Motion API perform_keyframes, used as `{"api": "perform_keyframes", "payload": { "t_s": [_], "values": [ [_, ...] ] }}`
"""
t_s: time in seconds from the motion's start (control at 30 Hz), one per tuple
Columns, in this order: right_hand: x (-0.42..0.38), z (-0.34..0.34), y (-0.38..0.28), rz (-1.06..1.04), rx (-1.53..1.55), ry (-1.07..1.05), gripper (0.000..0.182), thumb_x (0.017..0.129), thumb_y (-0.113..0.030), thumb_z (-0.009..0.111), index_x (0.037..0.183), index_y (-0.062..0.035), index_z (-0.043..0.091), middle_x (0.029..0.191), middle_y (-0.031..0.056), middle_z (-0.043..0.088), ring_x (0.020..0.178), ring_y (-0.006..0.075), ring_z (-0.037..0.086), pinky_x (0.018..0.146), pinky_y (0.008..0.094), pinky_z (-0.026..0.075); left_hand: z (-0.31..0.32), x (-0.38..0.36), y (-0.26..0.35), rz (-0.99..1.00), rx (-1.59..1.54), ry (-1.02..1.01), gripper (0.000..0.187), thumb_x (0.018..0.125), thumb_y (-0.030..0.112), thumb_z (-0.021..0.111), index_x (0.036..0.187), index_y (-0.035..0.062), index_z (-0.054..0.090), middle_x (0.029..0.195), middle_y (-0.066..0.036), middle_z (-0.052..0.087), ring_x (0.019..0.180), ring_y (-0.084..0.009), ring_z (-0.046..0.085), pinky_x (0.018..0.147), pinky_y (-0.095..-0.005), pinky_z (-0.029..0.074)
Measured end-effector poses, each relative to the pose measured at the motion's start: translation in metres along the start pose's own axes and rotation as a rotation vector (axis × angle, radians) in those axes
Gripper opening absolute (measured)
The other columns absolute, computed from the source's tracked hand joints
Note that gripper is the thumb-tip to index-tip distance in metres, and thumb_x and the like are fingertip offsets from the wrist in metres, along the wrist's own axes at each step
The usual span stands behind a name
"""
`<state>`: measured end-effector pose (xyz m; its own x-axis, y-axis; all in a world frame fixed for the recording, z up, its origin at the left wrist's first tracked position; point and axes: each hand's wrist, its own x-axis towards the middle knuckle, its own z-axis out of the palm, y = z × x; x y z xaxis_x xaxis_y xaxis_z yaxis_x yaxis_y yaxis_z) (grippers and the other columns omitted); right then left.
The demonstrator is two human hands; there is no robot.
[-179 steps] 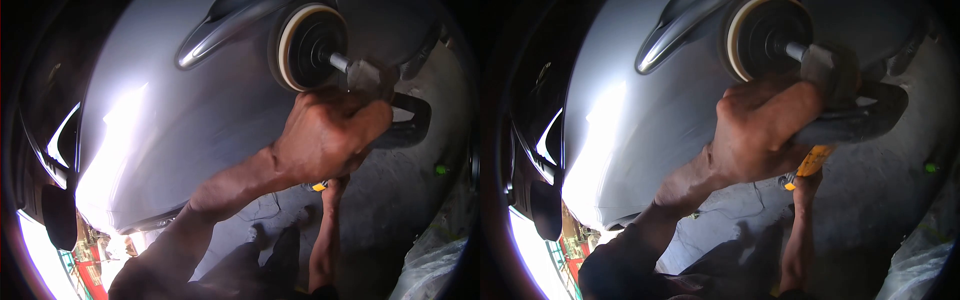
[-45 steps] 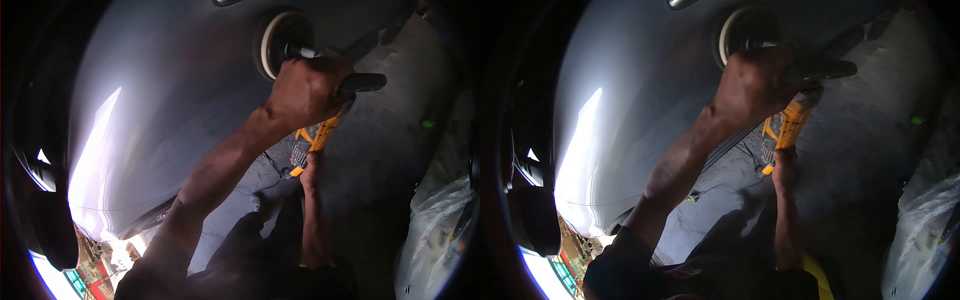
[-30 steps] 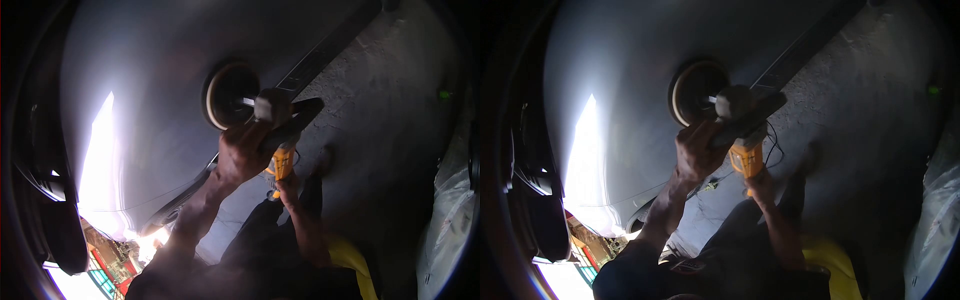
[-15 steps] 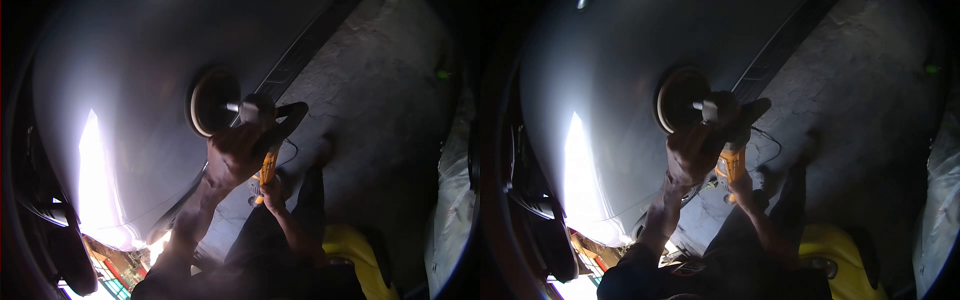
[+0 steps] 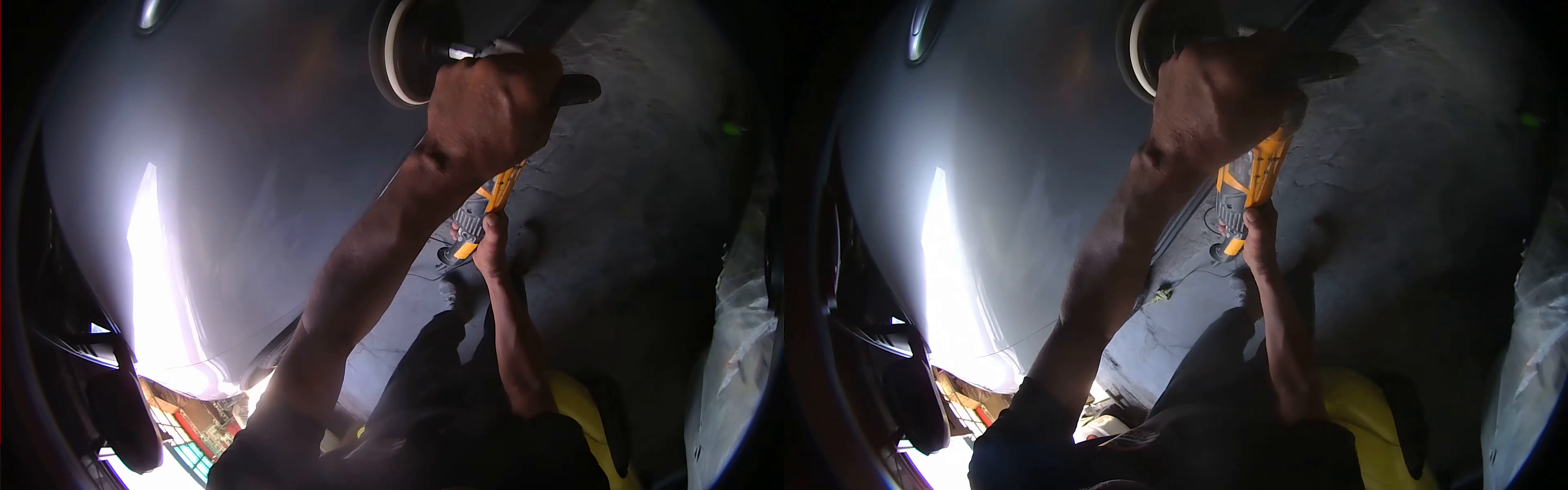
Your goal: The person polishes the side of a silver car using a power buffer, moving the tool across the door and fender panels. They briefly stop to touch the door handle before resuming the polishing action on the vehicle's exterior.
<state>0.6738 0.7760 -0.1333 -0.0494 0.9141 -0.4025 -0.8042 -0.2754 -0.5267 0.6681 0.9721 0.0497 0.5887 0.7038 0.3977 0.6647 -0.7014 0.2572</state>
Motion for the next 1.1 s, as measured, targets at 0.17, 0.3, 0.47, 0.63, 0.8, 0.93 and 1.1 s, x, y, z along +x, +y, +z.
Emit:
{"api": "perform_keyframes", "payload": {
  "t_s": [0.17,0.3,0.47,0.63,0.8,0.93,1.1],
  "values": [
    [-0.056,-0.005,0.042,0.084,0.002,-0.049,0.068,0.080,-0.046,0.075,0.126,-0.0008,0.052,0.098,0.0055,0.062,0.077,0.0121,0.064,0.067,0.0273,0.057,-0.048,-0.069,0.021,-0.030,0.117,-0.100,0.018,0.074,0.008,0.079,0.092,0.0064,0.074,0.083,-0.005,0.072,0.068,-0.0181,0.071,0.053,-0.0309,0.058],
    [-0.135,-0.005,0.112,0.219,-0.035,-0.058,0.063,0.077,-0.016,0.067,0.134,0.0003,0.047,0.106,0.0023,0.058,0.088,0.0083,0.056,0.075,0.0261,0.050,-0.095,-0.145,0.038,-0.253,0.029,-0.122,0.016,0.076,0.009,0.078,0.084,0.0055,0.065,0.070,-0.010,0.065,0.059,-0.0264,0.067,0.051,-0.0384,0.052],
    [-0.216,0.003,0.155,0.466,0.027,-0.076,0.073,0.079,-0.035,0.079,0.135,-0.0007,0.047,0.101,0.0011,0.061,0.078,0.0087,0.059,0.068,0.0269,0.052,-0.122,-0.225,0.059,-0.473,0.093,-0.212,0.012,0.076,0.002,0.075,0.081,0.0046,0.064,0.067,-0.009,0.063,0.058,-0.0265,0.066,0.050,-0.0361,0.051],
    [-0.238,0.009,0.157,0.582,0.096,-0.093,0.068,0.079,-0.026,0.076,0.136,-0.0001,0.048,0.107,0.0008,0.061,0.092,0.0093,0.059,0.082,0.0273,0.051,-0.122,-0.251,0.064,-0.566,0.126,-0.239,0.010,0.077,0.003,0.074,0.079,0.0054,0.064,0.066,-0.007,0.059,0.055,-0.0252,0.062,0.049,-0.0366,0.049],
    [-0.218,0.025,0.142,0.506,0.038,-0.061,0.069,0.077,-0.019,0.072,0.137,-0.0006,0.046,0.116,0.0009,0.058,0.102,0.0111,0.057,0.092,0.0295,0.049,-0.141,-0.213,0.060,-0.288,0.216,-0.328,0.016,0.074,0.004,0.078,0.084,0.0036,0.067,0.072,-0.013,0.064,0.060,-0.0288,0.065,0.055,-0.0368,0.052],
    [-0.163,0.044,0.089,0.263,0.040,0.033,0.060,0.072,-0.008,0.067,0.129,0.0000,0.051,0.106,0.0053,0.058,0.090,0.0113,0.058,0.075,0.0274,0.051,-0.138,-0.155,0.050,-0.199,0.124,-0.192,0.016,0.073,0.005,0.077,0.087,0.0111,0.073,0.067,-0.004,0.059,0.052,-0.0200,0.060,0.046,-0.0329,0.047],
    [-0.080,0.049,0.018,0.120,0.066,-0.073,0.050,0.078,-0.010,0.066,0.124,-0.0014,0.050,0.090,-0.0008,0.053,0.069,0.0045,0.049,0.057,0.0220,0.042,-0.115,-0.073,0.030,-0.136,0.042,-0.073,0.021,0.072,0.007,0.080,0.088,0.0033,0.067,0.066,-0.008,0.064,0.054,-0.0237,0.064,0.049,-0.0347,0.051]
  ]
}}
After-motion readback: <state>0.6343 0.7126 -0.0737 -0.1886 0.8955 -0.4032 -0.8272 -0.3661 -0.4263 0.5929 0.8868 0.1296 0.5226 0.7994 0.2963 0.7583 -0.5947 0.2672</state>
